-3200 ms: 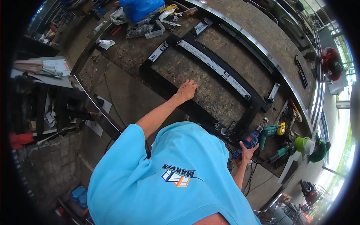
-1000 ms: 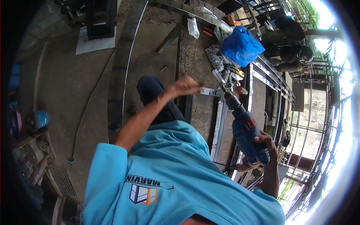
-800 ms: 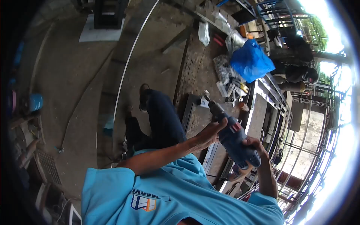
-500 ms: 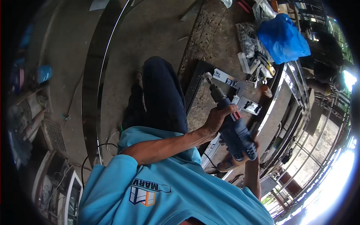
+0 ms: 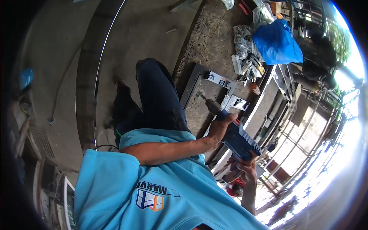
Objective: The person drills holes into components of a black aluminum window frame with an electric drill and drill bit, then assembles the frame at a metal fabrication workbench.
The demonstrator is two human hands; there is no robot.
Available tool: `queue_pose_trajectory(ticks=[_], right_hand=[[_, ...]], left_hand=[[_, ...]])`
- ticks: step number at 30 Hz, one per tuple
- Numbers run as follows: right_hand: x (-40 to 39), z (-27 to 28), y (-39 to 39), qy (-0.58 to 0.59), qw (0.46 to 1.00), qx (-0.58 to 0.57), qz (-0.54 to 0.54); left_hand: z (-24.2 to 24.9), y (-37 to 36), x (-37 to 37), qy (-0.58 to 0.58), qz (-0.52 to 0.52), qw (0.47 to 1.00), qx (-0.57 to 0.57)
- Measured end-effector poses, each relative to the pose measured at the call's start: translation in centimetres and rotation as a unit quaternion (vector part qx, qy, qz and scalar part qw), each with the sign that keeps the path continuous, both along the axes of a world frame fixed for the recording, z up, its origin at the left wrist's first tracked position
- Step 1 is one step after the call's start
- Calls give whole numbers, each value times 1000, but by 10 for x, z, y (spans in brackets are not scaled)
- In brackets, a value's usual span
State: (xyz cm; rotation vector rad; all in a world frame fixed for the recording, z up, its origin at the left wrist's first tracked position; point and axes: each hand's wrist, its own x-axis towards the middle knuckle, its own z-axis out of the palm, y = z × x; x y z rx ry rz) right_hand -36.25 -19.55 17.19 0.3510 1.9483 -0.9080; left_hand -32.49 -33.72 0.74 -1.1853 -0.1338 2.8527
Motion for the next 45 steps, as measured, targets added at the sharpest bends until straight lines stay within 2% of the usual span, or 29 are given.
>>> queue_pose_trajectory(ticks=[2, 4, 6, 8, 13, 17, 19, 20, 21, 22, 24, 25, 26, 28, 29, 30, 31, 32, 33, 34, 36, 37, 38, 39, 40, 42, 43, 44, 45], right_hand=[[-2, 7, -11, 22, 999, 21, 25], [-16, 0, -29, 41, 997, 34, 51], [-34, -8, -37, -2, 997, 63, 55], [-54, -22, -28, -11, 992, 89, 88], [-65, -35, -41, -54, 986, 135, 78], [-53, -22, -34, -43, 985, 164, 37], [-46, 2, -16, -39, 991, 130, 18], [-46, 22, -12, -40, 985, 162, 40], [-46, 44, -9, -44, 977, 201, 62], [-21, 62, -40, 50, 979, 192, 53], [-48, 96, -5, 6, 951, 306, 43], [-43, 103, -40, -10, 949, 310, 61], [-50, 111, -43, -19, 932, 315, 177], [-52, 130, -52, 29, 957, 258, 131], [-56, 137, -71, 2, 943, 276, 186], [-62, 127, -101, -24, 925, 288, 248], [-72, 135, -90, 16, 926, 290, 242], [-92, 138, -101, -21, 737, 499, 455], [-87, 127, -140, -4, 692, 413, 592], [-81, 120, -161, 49, 712, 432, 552], [-77, 103, -198, 61, 787, 414, 454], [-92, 94, -186, 157, 733, 338, 570], [-108, 87, -171, 253, 661, 239, 664], [-110, 79, -169, 230, 764, 224, 560], [-111, 74, -168, 199, 849, 221, 437], [-120, 52, -164, 193, 788, 255, 527], [-122, 43, -152, 184, 826, 216, 486], [-124, 34, -135, 181, 861, 179, 441], [-128, 27, -113, 147, 906, 196, 346]], left_hand=[[2, -12, 4, 28, 20, 999, -12], [-10, -24, 5, 141, 81, 984, 72], [-30, -21, -1, 162, 123, 971, 124], [-45, -19, -10, 191, 170, 962, 96], [-66, -4, -14, 142, 147, 976, 73], [-59, 5, -7, 164, 102, 979, 69], [-48, -2, 8, 221, 86, 971, -27], [-51, -9, 21, 266, -34, 956, -121], [-53, -24, 44, 303, -155, 917, -209], [-54, -43, 73, 308, -179, 853, -380], [-76, -96, 149, 129, -1, 874, -468], [-72, -117, 176, -131, -42, 862, -489], [-86, -129, 198, -257, -24, 831, -493], [-99, -122, 199, -232, -45, 850, -471], [-101, -113, 198, -218, -68, 869, -438], [-87, -109, 174, -135, -76, 858, -490], [-77, -104, 149, -39, -56, 848, -526], [-72, -98, 127, 71, -110, 817, -561], [-61, -88, 109, 143, -145, 815, -542], [-54, -84, 90, 209, -179, 804, -527], [-54, -62, 59, 267, -191, 804, -497], [-58, -43, 42, 273, -169, 841, -435], [-59, -47, 27, 318, -201, 849, -371], [-54, -44, 24, 305, -133, 916, -224], [-47, -40, 20, 299, -51, 950, -72], [-43, -43, 11, 336, 115, 933, 65], [-42, -50, 5, 341, 171, 920, 87], [-36, -53, -2, 273, 216, 929, 125], [-32, -53, -7, 272, 264, 909, 173]])
